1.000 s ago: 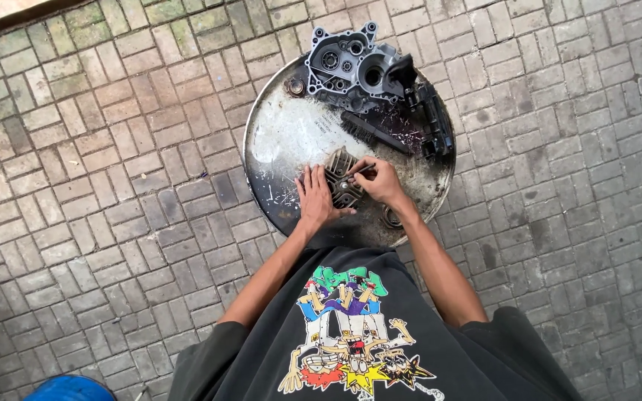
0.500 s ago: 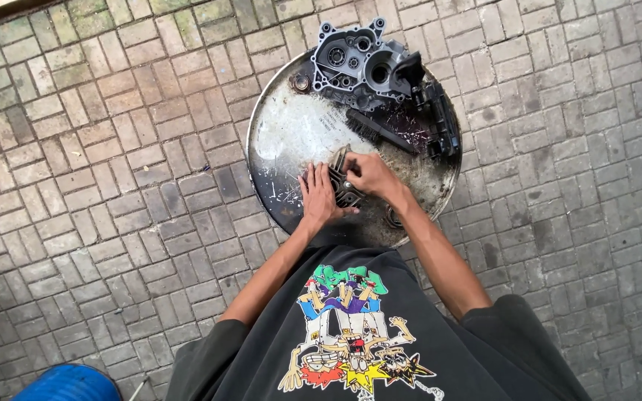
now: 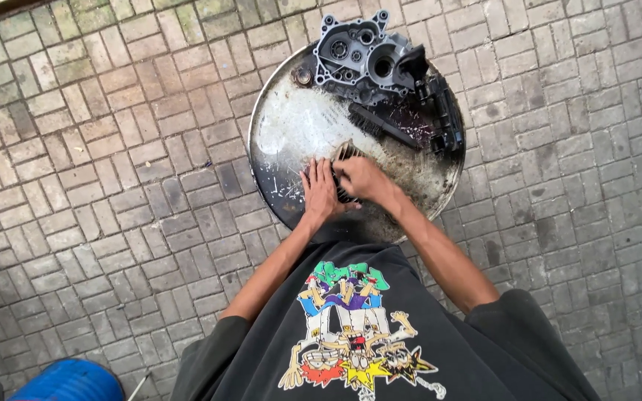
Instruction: The person scrubs a metal engine cylinder head with a wire brush on a metal tray. They rotate the part to clean different sides and crevices. Other disassembled engine components and a brush rest on the tray.
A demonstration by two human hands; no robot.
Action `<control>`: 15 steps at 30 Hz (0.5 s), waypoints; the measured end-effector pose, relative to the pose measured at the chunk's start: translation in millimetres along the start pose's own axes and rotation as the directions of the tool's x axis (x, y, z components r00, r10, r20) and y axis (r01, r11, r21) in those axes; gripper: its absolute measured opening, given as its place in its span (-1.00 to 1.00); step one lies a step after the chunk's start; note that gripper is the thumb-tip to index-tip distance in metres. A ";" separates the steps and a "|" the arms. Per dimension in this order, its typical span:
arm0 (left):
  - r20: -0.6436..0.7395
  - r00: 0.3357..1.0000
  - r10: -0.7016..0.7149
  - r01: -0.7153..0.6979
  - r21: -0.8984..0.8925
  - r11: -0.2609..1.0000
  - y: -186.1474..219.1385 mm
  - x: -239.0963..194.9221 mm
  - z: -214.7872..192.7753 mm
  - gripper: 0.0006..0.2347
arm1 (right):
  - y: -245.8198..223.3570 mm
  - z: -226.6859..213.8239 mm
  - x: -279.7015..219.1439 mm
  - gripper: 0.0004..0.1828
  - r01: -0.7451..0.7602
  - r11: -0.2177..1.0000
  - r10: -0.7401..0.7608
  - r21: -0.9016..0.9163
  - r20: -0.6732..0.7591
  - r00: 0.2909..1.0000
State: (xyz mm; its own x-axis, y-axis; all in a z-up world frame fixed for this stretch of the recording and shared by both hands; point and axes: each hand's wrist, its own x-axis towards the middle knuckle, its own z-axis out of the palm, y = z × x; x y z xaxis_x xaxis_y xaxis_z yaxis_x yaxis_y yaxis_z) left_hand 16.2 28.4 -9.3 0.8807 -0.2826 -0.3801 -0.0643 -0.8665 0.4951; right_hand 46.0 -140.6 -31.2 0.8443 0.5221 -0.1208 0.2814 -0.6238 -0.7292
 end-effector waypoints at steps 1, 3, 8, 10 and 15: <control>-0.004 1.000 0.003 -0.003 0.001 1.000 0.0 1.0 0.6 0.29 | -6.9 -7.9 -0.4 -0.86 0.002 1.000 -0.002 -0.004 -0.003 1.000; -0.008 1.000 0.002 -0.002 -0.007 1.000 -0.6 -1.5 3.0 0.29 | -22.9 -20.7 -4.2 -0.86 -0.006 0.999 0.006 0.038 -0.003 1.000; 0.013 1.000 -0.013 0.013 0.001 1.000 2.3 -2.3 -2.8 0.30 | -11.6 -5.6 -5.0 -0.88 -0.034 0.999 0.033 -0.016 -0.073 0.997; 0.023 1.000 -0.016 0.017 -0.006 1.000 2.8 -3.1 -4.2 0.29 | -10.0 -1.8 -6.5 -0.91 -0.043 0.999 0.043 -0.001 -0.073 0.996; 0.024 1.000 -0.013 0.012 0.054 0.998 9.7 -6.2 -13.5 0.25 | 2.4 -15.0 -2.9 -0.81 -0.148 0.988 0.140 -0.052 -0.139 0.980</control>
State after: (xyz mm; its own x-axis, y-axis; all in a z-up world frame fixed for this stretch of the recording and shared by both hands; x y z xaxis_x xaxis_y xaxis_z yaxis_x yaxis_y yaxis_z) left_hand 16.5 27.2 8.3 0.8701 -0.2808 -0.4050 -0.0793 -0.8908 0.4474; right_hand 51.1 -152.4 -22.5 0.9304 0.3437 -0.1271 0.1761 -0.7235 -0.6674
